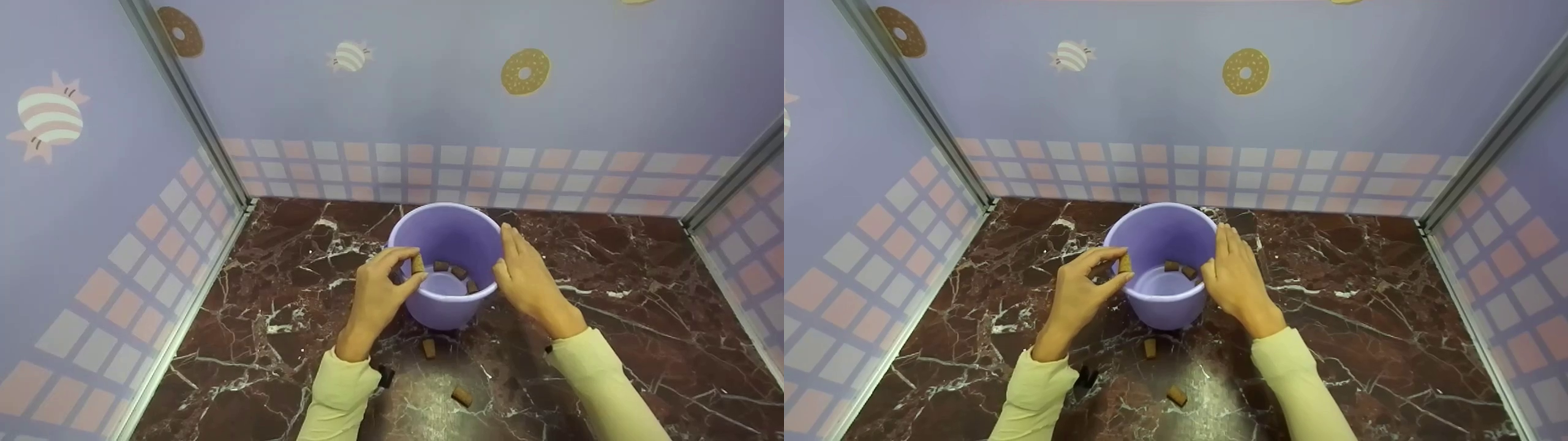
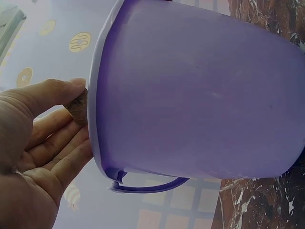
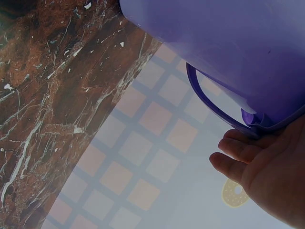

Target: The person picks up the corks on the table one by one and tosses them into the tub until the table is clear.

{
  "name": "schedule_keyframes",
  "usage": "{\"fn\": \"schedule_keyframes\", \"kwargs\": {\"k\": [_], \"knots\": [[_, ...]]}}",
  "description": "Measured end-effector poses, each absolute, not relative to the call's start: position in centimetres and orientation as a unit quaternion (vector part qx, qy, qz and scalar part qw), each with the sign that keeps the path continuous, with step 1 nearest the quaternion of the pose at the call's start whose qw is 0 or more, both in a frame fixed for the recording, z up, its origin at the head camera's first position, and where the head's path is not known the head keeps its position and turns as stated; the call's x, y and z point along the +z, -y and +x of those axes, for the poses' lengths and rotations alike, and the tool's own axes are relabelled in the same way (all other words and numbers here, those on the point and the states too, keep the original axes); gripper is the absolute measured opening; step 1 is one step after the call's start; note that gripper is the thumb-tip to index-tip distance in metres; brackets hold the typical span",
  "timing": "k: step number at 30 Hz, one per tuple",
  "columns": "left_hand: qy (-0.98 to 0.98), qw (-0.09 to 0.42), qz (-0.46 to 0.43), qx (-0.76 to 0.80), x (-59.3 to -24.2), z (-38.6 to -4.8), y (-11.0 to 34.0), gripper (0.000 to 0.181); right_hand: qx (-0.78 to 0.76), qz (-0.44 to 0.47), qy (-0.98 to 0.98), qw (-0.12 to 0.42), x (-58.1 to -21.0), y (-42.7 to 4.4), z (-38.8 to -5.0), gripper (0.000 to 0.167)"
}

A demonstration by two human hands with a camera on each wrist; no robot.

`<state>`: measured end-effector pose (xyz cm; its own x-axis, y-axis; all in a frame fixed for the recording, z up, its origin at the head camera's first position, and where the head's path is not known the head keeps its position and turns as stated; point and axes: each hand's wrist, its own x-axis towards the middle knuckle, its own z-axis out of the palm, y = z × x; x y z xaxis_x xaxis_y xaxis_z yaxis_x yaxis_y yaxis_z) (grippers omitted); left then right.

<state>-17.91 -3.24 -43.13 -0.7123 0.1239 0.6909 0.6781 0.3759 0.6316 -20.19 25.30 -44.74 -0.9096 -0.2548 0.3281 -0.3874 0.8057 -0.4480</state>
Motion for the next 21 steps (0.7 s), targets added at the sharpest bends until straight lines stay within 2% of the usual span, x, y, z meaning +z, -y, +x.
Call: {"fn": "schedule_keyframes", "kwargs": {"k": [11,21], "knots": [[0.794,0.273,-0.248,-0.483,-43.16,-18.26,2.98,0.035,0.258,0.169,0.944,0.116,-44.68,-25.39,-20.19,0.067],[0.796,0.264,-0.248,-0.485,-43.01,-18.4,2.86,0.035,0.259,0.172,0.942,0.13,-44.89,-25.38,-20.3,0.066]]}}
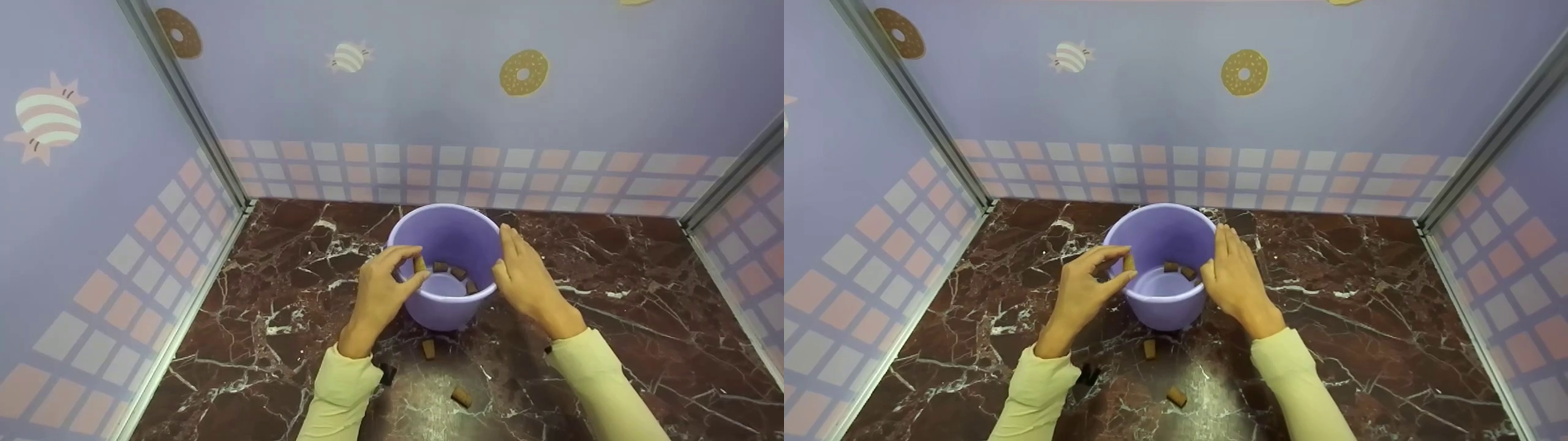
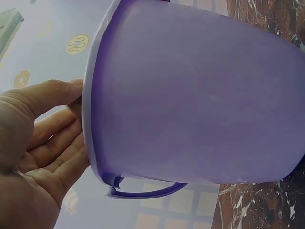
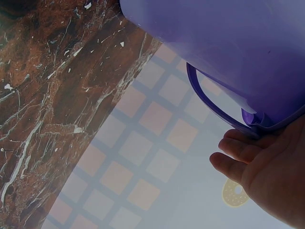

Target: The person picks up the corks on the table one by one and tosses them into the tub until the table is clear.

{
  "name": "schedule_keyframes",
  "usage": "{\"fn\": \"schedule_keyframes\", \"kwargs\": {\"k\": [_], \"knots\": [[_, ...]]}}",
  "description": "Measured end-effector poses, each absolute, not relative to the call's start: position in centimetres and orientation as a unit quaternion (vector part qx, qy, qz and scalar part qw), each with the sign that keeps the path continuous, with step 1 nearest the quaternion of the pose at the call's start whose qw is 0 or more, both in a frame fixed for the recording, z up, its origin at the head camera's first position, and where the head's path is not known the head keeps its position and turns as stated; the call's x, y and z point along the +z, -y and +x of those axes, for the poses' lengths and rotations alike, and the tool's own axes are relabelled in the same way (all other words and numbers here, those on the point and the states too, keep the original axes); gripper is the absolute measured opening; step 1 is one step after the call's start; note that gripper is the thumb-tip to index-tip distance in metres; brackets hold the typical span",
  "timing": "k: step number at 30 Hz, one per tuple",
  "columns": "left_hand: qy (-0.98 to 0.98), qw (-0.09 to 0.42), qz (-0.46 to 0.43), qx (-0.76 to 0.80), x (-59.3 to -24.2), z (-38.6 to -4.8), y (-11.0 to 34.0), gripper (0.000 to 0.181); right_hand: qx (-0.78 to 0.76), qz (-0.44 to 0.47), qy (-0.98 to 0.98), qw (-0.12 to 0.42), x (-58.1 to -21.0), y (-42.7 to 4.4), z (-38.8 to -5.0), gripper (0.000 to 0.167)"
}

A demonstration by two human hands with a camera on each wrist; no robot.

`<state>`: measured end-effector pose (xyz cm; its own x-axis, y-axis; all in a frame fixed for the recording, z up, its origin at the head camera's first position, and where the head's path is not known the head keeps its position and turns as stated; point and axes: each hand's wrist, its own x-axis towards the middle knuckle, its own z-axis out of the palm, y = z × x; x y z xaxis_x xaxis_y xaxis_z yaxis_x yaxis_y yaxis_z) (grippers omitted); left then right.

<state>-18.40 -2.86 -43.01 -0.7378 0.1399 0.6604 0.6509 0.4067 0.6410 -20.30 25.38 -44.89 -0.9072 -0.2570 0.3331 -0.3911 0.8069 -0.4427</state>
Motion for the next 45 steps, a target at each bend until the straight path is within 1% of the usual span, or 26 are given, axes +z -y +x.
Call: {"fn": "schedule_keyframes", "kwargs": {"k": [6,11,29,36,45], "knots": [[0.8,0.253,-0.245,-0.485,-42.9,-18.4,2.9,0.037,0.26,0.171,0.942,0.127,-44.9,-25.4,-20.2,0.066],[0.797,0.256,-0.248,-0.488,-42.9,-18.3,2.9,0.037,0.261,0.169,0.942,0.126,-44.9,-25.4,-20.2,0.066],[0.775,0.288,-0.257,-0.5,-42.4,-16.7,3.4,0.037,0.261,0.168,0.943,0.12,-44.7,-25.4,-20.1,0.067],[0.759,0.306,-0.247,-0.518,-42.7,-15.8,3.7,0.037,0.261,0.164,0.944,0.118,-44.7,-25.4,-20.2,0.067],[0.747,0.31,-0.22,-0.545,-43.8,-14.6,4.4,0.034,0.262,0.167,0.943,0.122,-44.7,-25.4,-20.3,0.067]]}}
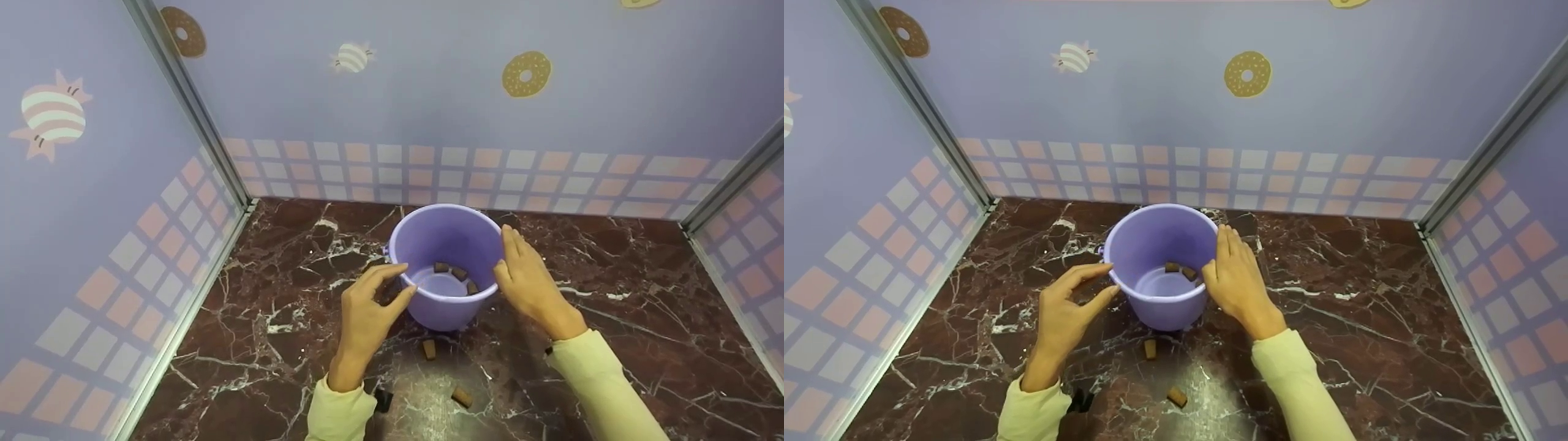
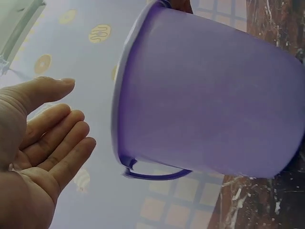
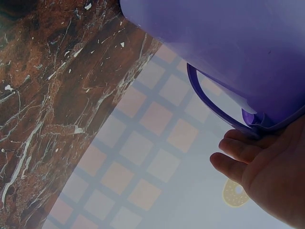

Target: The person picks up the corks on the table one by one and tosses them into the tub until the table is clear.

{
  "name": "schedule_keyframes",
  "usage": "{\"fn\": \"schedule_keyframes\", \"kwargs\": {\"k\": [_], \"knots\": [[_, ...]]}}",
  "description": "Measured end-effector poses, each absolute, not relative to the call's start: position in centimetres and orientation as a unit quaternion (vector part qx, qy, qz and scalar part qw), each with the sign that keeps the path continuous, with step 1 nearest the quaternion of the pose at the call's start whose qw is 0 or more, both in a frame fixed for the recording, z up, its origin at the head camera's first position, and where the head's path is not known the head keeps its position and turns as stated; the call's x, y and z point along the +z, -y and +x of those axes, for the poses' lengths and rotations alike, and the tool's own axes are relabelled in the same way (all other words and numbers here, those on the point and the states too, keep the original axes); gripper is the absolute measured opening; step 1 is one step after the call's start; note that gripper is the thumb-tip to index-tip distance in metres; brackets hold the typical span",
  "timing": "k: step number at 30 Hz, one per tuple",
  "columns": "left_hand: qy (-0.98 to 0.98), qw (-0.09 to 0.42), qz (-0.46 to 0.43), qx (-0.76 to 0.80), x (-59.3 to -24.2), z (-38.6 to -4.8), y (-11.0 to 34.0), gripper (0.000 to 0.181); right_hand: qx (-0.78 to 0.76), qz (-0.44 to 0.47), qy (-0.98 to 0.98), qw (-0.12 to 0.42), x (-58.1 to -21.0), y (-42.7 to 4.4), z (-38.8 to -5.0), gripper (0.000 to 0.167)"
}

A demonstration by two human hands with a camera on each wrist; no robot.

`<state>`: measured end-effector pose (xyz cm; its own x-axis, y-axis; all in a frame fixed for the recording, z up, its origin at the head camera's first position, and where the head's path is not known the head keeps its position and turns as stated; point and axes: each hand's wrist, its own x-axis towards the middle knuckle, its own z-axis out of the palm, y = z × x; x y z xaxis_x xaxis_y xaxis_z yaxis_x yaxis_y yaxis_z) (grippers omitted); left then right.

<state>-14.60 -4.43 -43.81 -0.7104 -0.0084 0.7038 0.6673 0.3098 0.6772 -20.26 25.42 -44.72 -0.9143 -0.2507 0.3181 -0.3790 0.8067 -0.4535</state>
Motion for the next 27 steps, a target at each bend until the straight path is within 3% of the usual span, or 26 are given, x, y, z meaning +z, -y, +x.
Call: {"fn": "schedule_keyframes", "kwargs": {"k": [12,27], "knots": [[0.775,0.267,-0.15,-0.553,-46.1,-13.7,5.6,0.033,0.257,0.164,0.945,0.116,-44.7,-25.3,-20.2,0.067],[0.803,0.236,-0.161,-0.523,-48.4,-13.6,5.6,0.036,0.263,0.166,0.944,0.114,-44.8,-25.5,-20.3,0.067]]}}
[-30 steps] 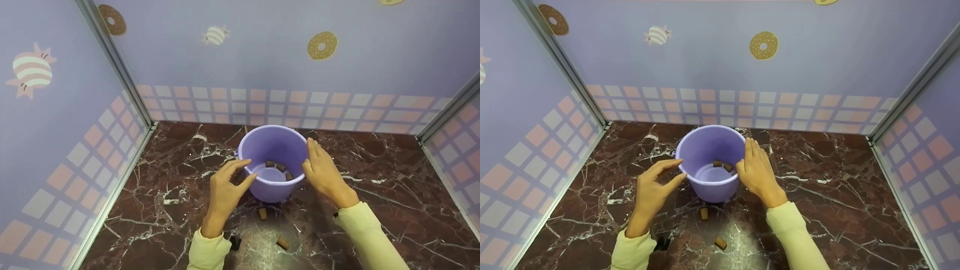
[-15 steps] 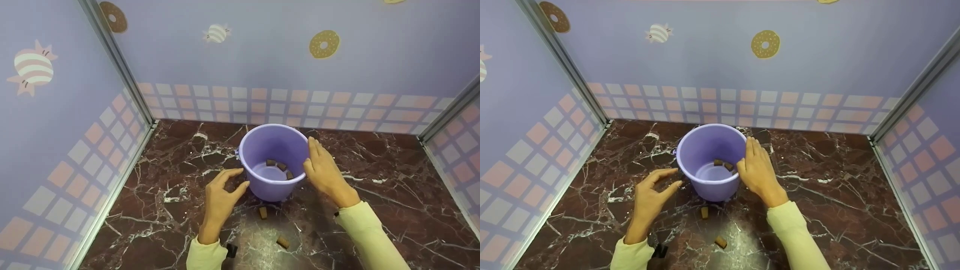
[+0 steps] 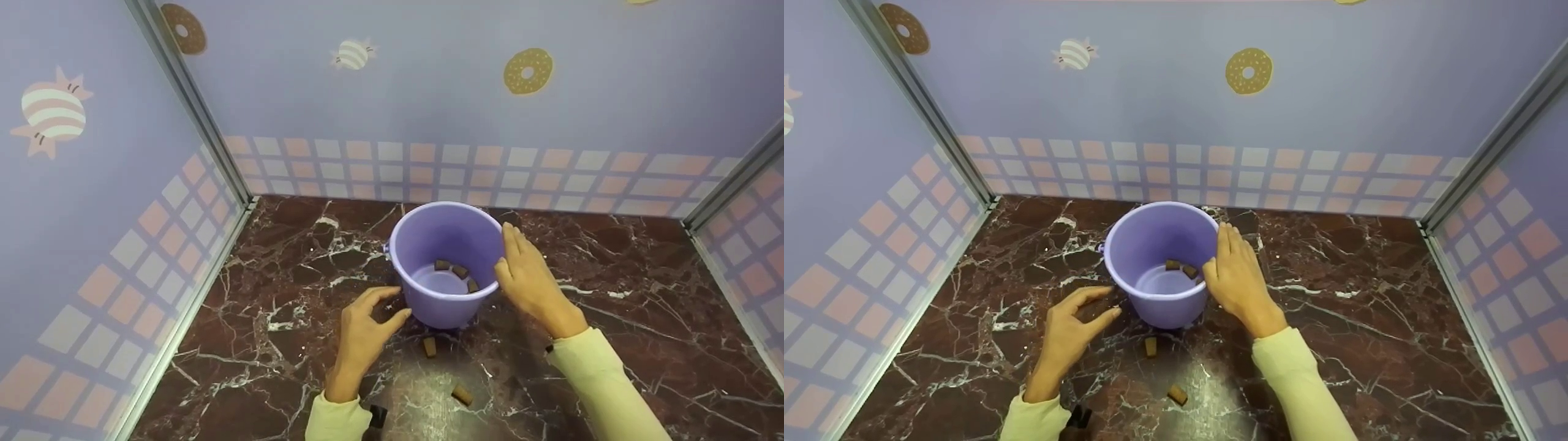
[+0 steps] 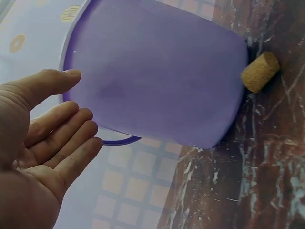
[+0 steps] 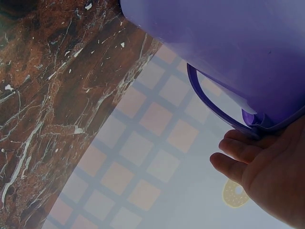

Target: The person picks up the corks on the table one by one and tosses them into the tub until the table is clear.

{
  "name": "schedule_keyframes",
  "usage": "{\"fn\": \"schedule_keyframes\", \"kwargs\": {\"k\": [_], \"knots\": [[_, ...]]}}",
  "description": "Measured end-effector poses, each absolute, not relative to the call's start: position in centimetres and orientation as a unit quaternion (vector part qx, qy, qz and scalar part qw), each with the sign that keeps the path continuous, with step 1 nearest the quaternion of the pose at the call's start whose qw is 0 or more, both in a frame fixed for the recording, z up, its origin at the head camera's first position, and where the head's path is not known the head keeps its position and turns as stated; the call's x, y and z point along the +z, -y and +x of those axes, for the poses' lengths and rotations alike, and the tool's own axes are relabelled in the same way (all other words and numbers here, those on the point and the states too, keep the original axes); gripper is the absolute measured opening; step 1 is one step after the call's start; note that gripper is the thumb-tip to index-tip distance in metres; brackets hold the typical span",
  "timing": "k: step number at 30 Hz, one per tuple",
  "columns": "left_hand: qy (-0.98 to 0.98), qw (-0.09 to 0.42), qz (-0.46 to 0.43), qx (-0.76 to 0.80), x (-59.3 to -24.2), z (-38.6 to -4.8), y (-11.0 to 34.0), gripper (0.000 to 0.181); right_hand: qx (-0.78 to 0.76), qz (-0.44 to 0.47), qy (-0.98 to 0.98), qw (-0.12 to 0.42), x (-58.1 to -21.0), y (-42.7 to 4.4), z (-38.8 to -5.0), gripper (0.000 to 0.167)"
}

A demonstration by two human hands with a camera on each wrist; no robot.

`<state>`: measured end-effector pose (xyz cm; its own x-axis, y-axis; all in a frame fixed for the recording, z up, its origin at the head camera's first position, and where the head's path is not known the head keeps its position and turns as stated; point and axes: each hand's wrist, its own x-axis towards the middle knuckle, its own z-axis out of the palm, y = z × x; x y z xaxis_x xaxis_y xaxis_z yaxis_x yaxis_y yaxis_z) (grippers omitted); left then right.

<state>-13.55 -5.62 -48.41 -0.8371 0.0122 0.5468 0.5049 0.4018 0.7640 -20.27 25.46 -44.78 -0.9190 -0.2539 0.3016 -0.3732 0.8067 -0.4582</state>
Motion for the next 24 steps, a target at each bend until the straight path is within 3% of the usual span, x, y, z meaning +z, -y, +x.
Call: {"fn": "schedule_keyframes", "kwargs": {"k": [19,24], "knots": [[0.828,0.202,-0.198,-0.484,-50.4,-13.6,5.2,0.039,0.26,0.164,0.945,0.11,-44.9,-25.5,-20.3,0.067],[0.821,0.215,-0.215,-0.484,-51.1,-13.7,4.8,0.04,0.262,0.166,0.944,0.114,-44.9,-25.5,-20.4,0.067]]}}
